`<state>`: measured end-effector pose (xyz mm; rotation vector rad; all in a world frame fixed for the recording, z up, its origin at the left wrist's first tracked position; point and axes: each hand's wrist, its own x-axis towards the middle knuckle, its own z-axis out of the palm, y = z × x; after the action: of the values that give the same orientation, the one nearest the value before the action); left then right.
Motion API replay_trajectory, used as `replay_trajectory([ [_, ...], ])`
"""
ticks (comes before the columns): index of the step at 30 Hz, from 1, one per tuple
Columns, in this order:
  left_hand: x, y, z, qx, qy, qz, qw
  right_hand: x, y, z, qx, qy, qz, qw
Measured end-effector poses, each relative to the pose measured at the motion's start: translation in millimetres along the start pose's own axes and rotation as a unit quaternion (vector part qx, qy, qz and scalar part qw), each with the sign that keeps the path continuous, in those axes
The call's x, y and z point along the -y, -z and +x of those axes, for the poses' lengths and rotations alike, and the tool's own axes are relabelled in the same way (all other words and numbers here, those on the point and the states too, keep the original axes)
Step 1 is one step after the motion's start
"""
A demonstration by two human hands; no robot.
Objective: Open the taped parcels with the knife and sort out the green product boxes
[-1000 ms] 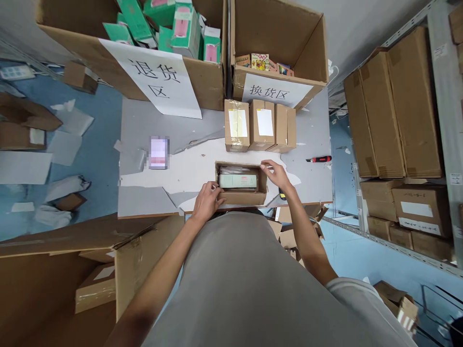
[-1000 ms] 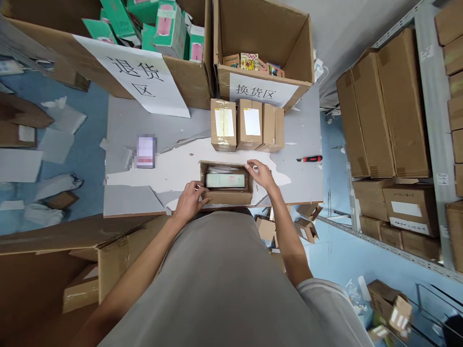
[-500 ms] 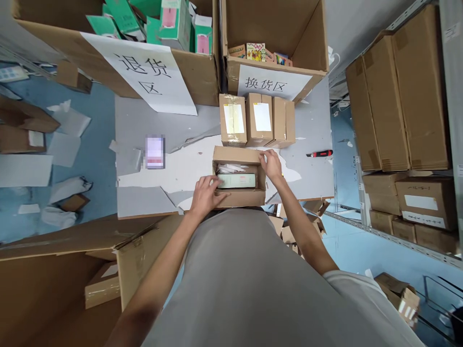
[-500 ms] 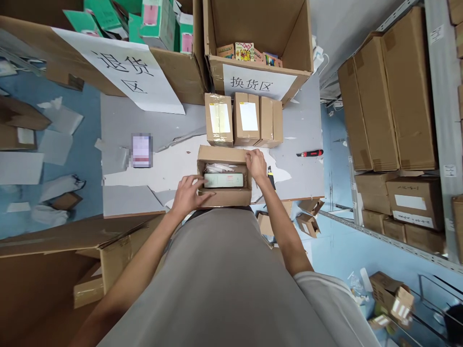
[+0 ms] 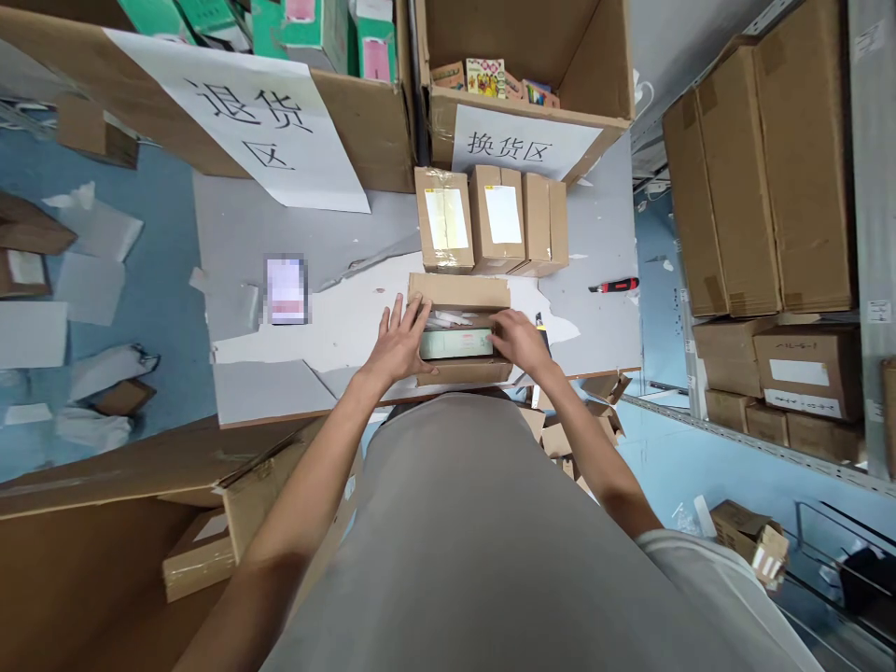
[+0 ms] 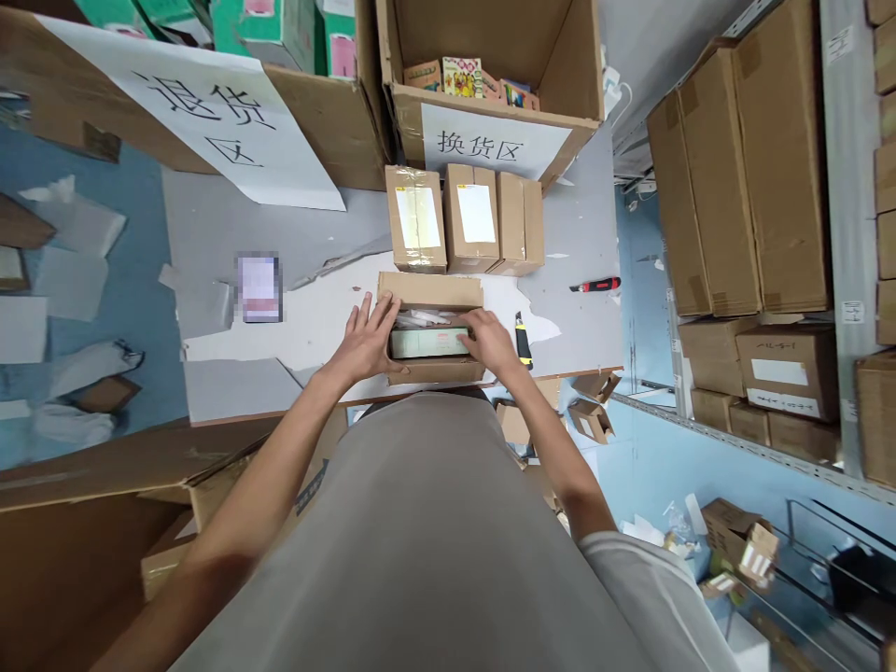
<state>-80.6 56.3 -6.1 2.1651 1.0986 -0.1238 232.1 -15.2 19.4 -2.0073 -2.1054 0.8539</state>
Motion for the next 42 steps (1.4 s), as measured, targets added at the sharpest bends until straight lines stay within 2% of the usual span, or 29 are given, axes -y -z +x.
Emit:
replay_trajectory([
  [3, -4, 2, 0, 0.003, 0.001, 0.007, 1.0, 24, -19, 20, 0.136, 0.011, -0.073, 0.988],
  [5, -6, 3, 0, 0.008, 0.005, 0.011, 1.0, 38, -28, 35, 0.195, 0.012, -0.119, 0.973],
  [7, -6, 4, 0, 0.011, 0.01, 0.012, 1.0, 47, -35, 45, 0.23, 0.021, -0.152, 0.961],
  [10, -3, 3, -1, 0.013, 0.014, 0.007, 1.0, 51, -39, 52, 0.249, 0.033, -0.182, 0.951],
  [18, 4, -4, 2, -0.015, 0.001, -0.028, 0.999, 54, -37, 52, 0.236, 0.013, -0.193, 0.952],
  [24, 8, -7, -3, -0.045, -0.008, -0.104, 0.994, 47, 6, 16, 0.151, -0.014, -0.132, 0.98],
  [27, 1, -6, -12, -0.106, 0.004, -0.181, 0.978, 44, 32, -6, 0.067, -0.038, -0.042, 0.996],
  [29, -11, -6, -18, -0.154, 0.021, -0.247, 0.956, 44, 43, -16, 0.005, -0.051, 0.069, 0.996],
  [31, -30, -6, -24, -0.162, 0.036, -0.349, 0.922, 48, 47, -20, -0.039, -0.061, 0.211, 0.975],
  [33, -51, -6, -27, -0.115, 0.036, -0.483, 0.867, 54, 47, -20, -0.05, -0.067, 0.356, 0.931],
  [35, -70, -5, -28, -0.062, 0.03, -0.601, 0.796, 61, 44, -18, -0.039, -0.07, 0.472, 0.878],
  [36, -78, -4, -28, -0.047, 0.032, -0.642, 0.764, 65, 42, -16, -0.033, -0.071, 0.513, 0.855],
  [38, -88, -1, -28, -0.049, 0.045, -0.691, 0.72, 72, 39, -13, -0.028, -0.075, 0.563, 0.823],
  [40, -91, 2, -29, -0.064, 0.062, -0.71, 0.698, 76, 38, -12, -0.027, -0.072, 0.582, 0.809],
  [42, -91, 3, -29, -0.076, 0.076, -0.714, 0.691, 77, 38, -11, -0.017, -0.059, 0.581, 0.811],
])
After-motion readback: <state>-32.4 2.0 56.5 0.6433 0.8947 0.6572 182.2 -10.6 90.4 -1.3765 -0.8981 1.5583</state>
